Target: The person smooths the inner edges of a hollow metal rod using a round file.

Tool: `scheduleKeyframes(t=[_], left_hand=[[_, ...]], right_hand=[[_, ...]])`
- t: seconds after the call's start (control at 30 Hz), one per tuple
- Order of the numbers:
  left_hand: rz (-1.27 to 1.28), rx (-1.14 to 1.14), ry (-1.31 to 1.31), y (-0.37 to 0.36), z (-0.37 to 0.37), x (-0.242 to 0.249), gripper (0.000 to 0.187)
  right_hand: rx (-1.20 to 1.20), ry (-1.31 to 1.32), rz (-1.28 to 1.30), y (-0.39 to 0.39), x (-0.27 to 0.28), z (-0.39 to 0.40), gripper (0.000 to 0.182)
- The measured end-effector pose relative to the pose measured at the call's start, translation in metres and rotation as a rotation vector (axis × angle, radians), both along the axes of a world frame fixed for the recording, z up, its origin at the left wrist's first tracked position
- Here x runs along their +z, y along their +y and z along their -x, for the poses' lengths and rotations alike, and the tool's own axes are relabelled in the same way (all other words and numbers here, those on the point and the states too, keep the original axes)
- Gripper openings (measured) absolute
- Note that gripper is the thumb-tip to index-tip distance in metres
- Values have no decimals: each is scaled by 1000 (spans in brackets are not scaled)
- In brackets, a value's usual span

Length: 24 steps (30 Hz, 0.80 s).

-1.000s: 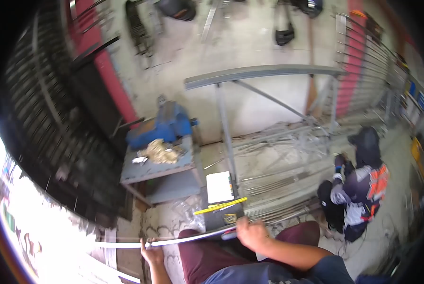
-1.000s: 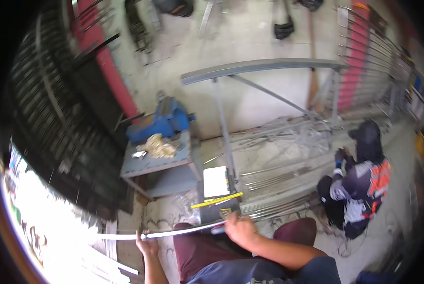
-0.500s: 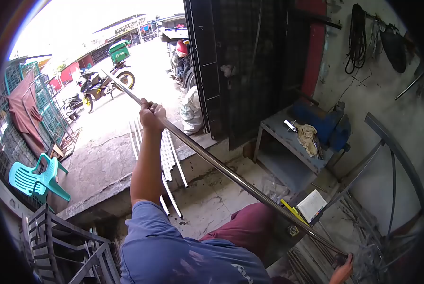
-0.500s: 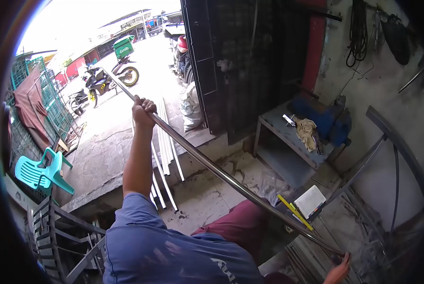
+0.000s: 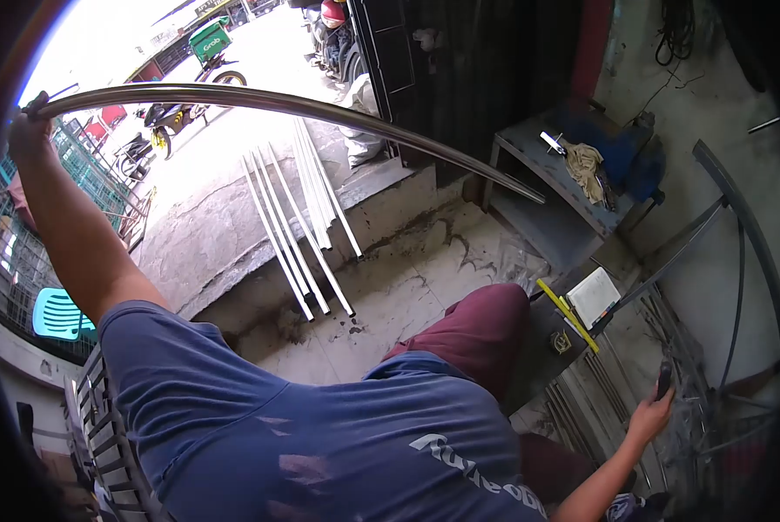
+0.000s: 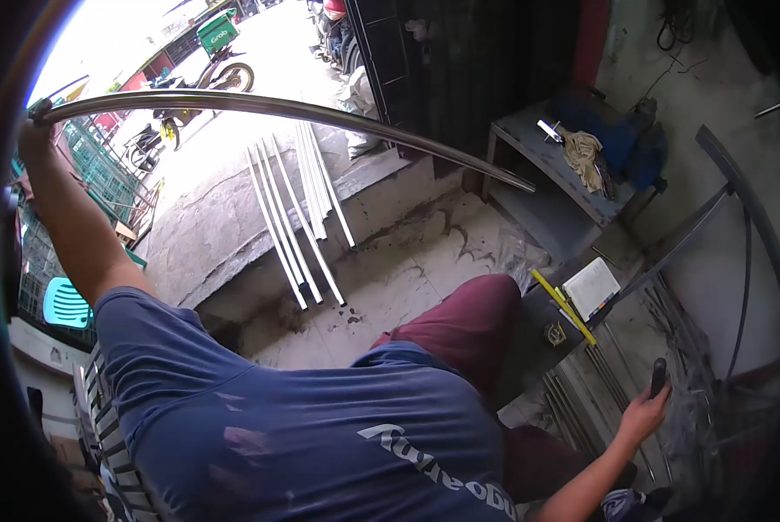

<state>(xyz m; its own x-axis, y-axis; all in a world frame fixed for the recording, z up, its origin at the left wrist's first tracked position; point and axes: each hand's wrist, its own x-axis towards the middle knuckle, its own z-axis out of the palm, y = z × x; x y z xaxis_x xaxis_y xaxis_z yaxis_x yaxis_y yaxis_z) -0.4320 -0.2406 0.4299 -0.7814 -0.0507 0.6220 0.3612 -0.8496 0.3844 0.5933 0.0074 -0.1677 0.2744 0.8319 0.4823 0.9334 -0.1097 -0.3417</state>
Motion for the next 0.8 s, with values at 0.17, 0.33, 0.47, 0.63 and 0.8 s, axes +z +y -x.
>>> scheduleKeyframes(t=[0.17, 0.33, 0.47, 0.63, 0.8], left_hand=[[35, 210, 130, -16, -41, 8, 22], [155, 301, 383, 69, -145, -35, 26], [263, 295, 682, 170, -286, -92, 34], [399, 73, 1205, 287, -388, -205, 46], [591, -434, 1824, 392, -413, -416, 37]], right_hand=[[75, 30, -82, 7, 8, 19, 34], [76, 101, -133, 6, 12, 38, 34], [73, 104, -143, -5, 28, 54, 35], [63, 224, -76, -36, 54, 74, 35], [14, 316, -24, -67, 47, 63, 35]])
